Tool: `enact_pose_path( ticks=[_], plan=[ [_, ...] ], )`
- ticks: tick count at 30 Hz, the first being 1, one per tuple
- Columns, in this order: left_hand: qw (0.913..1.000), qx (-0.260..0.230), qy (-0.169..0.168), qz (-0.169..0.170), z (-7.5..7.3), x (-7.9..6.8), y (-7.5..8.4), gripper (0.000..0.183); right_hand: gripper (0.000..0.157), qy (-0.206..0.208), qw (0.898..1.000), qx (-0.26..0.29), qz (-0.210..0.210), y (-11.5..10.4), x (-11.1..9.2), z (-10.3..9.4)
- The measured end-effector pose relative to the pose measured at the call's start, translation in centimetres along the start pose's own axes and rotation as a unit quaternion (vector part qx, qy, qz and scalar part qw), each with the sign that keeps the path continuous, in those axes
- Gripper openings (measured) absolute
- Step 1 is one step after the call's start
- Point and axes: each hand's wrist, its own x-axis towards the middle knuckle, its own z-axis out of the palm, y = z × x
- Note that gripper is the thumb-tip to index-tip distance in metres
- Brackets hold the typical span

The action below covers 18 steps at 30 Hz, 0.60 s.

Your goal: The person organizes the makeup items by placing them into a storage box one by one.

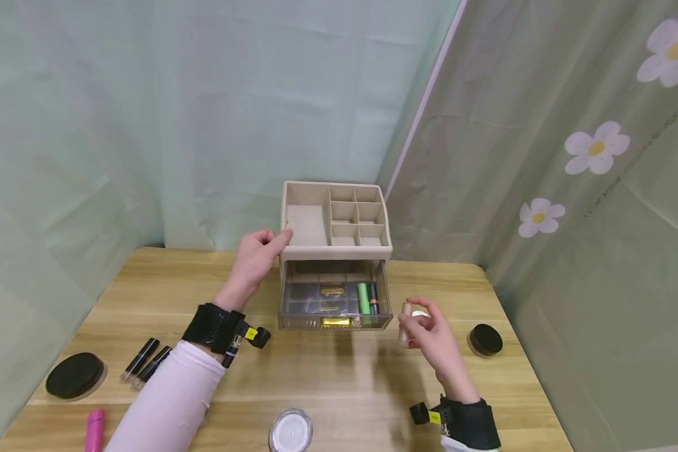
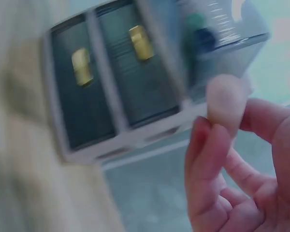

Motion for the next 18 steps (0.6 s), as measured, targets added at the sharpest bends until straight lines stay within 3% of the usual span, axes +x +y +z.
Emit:
enact_pose_path(
  ticks=[8,18],
  plan=[
    [0.9999,-0.013,0.002,0.006,0.0,-0.2,-0.1,0.052,0.041,0.035,0.997,0.025,-0.072,-5.1,0.0,0.0],
    [1.0000,-0.006,0.005,0.001,0.2,-0.2,-0.4,0.053,0.042,0.038,0.991,0.009,-0.129,-8.1,0.4,2.2]
  ],
)
